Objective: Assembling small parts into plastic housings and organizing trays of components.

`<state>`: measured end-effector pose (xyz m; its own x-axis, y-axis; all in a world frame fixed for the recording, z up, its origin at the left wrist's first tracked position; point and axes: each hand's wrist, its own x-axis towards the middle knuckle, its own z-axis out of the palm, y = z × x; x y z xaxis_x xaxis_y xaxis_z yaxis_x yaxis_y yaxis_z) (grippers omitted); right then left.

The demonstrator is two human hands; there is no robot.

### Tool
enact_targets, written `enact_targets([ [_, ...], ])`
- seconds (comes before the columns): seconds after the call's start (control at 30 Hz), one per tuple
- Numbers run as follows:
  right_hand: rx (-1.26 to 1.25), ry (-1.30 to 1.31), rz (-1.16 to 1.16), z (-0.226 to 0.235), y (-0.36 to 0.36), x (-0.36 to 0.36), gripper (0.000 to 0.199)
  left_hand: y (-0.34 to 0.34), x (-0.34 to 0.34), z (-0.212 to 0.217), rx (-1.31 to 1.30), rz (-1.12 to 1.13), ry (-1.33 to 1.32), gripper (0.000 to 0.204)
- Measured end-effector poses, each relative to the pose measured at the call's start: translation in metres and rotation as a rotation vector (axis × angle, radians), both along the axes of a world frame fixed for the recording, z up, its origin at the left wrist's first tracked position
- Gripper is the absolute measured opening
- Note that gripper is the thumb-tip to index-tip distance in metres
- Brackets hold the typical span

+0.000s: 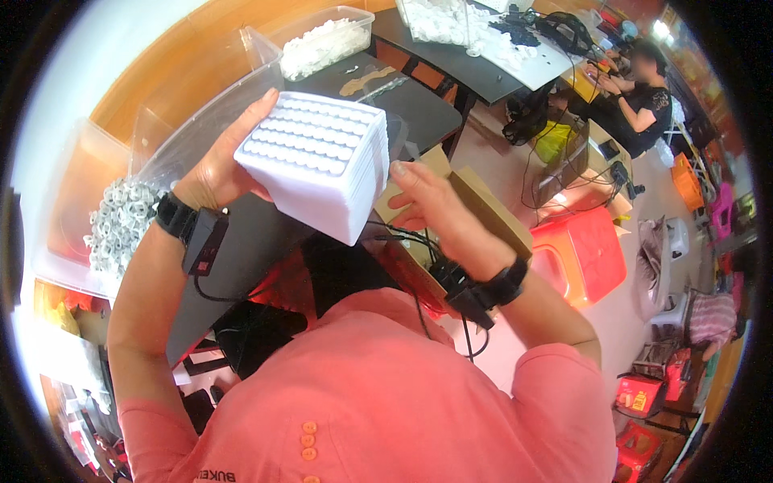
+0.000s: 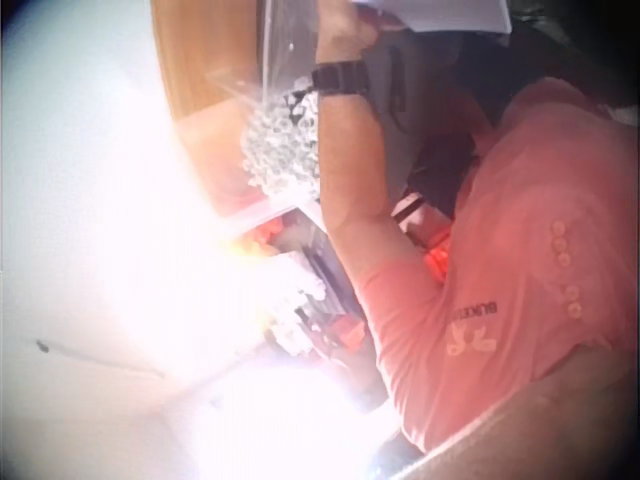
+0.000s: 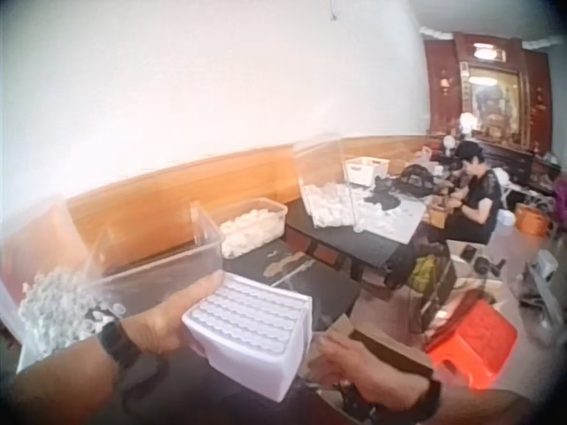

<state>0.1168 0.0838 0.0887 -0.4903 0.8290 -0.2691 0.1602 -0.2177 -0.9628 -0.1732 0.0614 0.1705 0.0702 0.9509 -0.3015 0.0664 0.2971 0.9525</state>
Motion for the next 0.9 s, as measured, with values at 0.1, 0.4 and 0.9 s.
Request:
enact_targets([
  [0.1,-0.065,0.284,0.033,-0.019,-0.005,-0.015,0.080,-0.007,0.005,0.004,-0.059,-0.112,0.074,0.086],
  [0.4,-0.206,0.338,0.140,0.007,-0.012,-0.018,0.074,-0.030,0.016,0.004,-0.064,-0.048,-0.052,0.074],
  [0.9,-0.160,0.508,0.002,0.004,-0.014,-0.004,0.060,-0.046,0.064,-0.005,0.119,0.119,-0.420,0.062],
])
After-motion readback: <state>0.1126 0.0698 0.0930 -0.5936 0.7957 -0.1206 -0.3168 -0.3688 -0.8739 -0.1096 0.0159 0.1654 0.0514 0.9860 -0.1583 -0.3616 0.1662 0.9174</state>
